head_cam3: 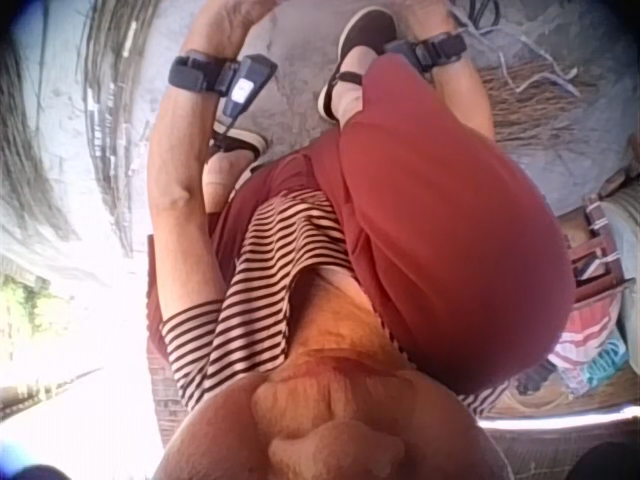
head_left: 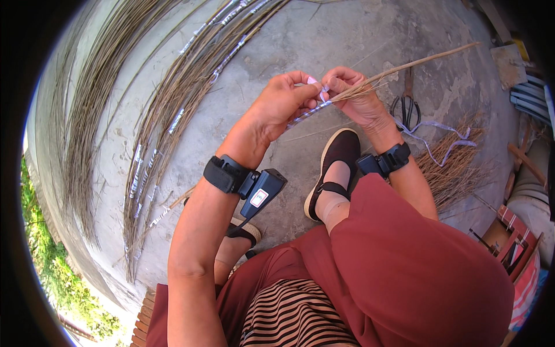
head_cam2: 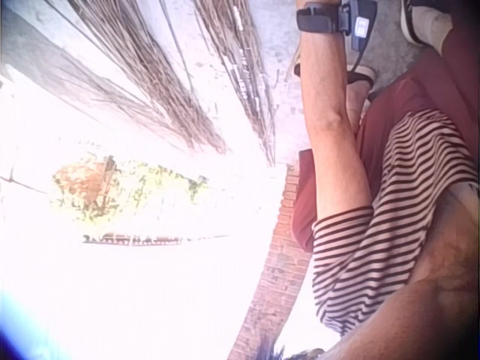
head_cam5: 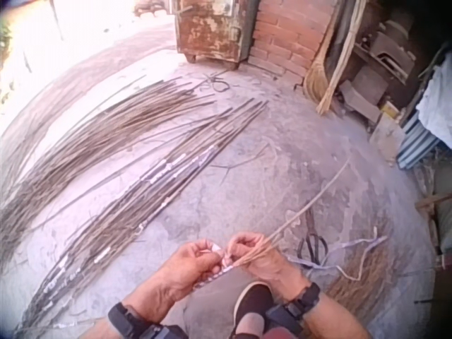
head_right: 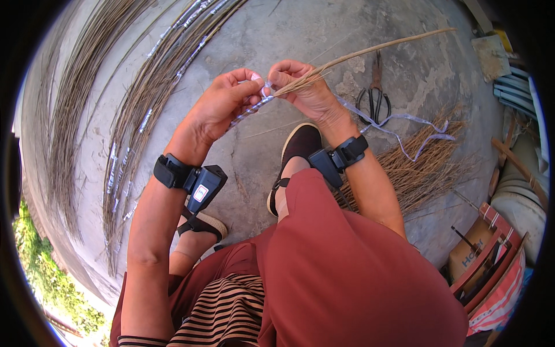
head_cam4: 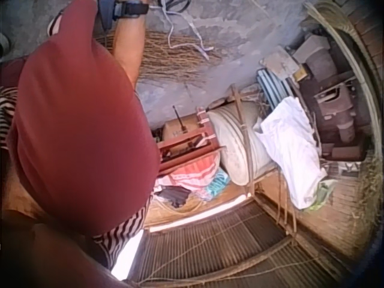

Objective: The person handles long dried plant stems on the ground, then unwraps a plastic cover from a set of clear plastic bands, and begins wrapping a band tightly around the ends of a bunch of stems to bind them together.

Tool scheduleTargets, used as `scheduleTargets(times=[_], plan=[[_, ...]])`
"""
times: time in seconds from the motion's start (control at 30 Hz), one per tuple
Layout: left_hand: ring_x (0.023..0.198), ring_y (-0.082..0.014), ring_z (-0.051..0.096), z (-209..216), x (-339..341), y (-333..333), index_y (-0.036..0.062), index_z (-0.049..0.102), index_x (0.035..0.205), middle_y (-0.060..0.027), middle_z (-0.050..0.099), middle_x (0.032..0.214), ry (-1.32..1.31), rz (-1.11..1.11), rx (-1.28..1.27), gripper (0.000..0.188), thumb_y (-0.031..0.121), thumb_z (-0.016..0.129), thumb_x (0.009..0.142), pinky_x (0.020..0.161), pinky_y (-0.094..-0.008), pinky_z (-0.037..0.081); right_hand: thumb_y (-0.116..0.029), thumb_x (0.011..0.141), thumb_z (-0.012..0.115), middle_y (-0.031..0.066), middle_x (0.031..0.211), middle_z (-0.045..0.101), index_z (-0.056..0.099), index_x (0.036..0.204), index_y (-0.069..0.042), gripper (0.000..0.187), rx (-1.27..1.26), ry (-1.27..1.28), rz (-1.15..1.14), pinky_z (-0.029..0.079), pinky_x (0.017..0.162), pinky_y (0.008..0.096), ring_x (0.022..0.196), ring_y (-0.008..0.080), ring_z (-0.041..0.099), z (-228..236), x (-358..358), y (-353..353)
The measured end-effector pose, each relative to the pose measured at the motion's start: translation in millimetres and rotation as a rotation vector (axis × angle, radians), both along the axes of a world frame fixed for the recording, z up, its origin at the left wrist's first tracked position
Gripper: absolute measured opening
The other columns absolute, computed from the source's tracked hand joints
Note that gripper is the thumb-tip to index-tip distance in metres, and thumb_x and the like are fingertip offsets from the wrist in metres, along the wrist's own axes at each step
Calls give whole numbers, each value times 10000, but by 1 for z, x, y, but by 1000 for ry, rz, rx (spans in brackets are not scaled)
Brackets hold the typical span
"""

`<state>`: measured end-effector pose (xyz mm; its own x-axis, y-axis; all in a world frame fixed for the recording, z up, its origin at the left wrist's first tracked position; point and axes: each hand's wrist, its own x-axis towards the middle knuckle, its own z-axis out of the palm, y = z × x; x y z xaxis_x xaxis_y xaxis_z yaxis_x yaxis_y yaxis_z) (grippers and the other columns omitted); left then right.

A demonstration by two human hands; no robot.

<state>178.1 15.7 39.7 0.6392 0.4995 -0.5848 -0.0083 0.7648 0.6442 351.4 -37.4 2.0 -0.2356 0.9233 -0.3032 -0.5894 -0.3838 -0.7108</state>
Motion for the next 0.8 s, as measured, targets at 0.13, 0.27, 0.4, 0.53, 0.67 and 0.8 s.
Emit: scheduleTargets(times=[0.13,0.27,0.4,0.53,0.67,0.8], plan=[[583,-25,519,2,0,3,58,535,840,-7,612,757,9,-6,-30,66,114,567,851,520,-150,425,-154,817,634,34,771,617,600,872,-40,131,3,40,-64,494,671,234,714,128,607,1,-3,0],[558,-23,518,7,0,5,49,548,838,4,606,727,30,-2,-53,59,102,573,842,505,-145,426,-151,824,626,42,772,621,607,864,-34,126,-1,26,-55,499,669,241,715,133,609,7,-2,2],[555,-69,564,6,-2,7,8,551,844,-52,623,717,-39,36,-83,105,52,621,780,485,-162,462,-144,842,602,42,794,588,590,886,-26,127,35,-31,-15,467,657,237,706,112,548,9,1,3],[571,-69,579,11,-3,9,-14,587,846,-70,636,742,-16,45,-128,89,40,613,781,496,-166,480,-150,838,607,27,792,573,599,887,-34,127,61,-44,5,456,655,225,716,104,537,9,3,3],[581,-72,594,10,-3,10,-19,592,854,-73,639,742,-57,44,-166,96,50,609,789,502,-160,488,-177,833,614,11,792,555,605,872,-37,146,76,-29,16,446,661,216,725,94,525,8,2,4],[589,-76,601,10,-3,12,-15,593,853,-76,641,749,-59,42,-159,102,69,610,799,510,-155,491,-222,837,614,19,774,614,622,850,-42,180,58,-22,-10,469,641,202,710,86,575,2,1,5]])
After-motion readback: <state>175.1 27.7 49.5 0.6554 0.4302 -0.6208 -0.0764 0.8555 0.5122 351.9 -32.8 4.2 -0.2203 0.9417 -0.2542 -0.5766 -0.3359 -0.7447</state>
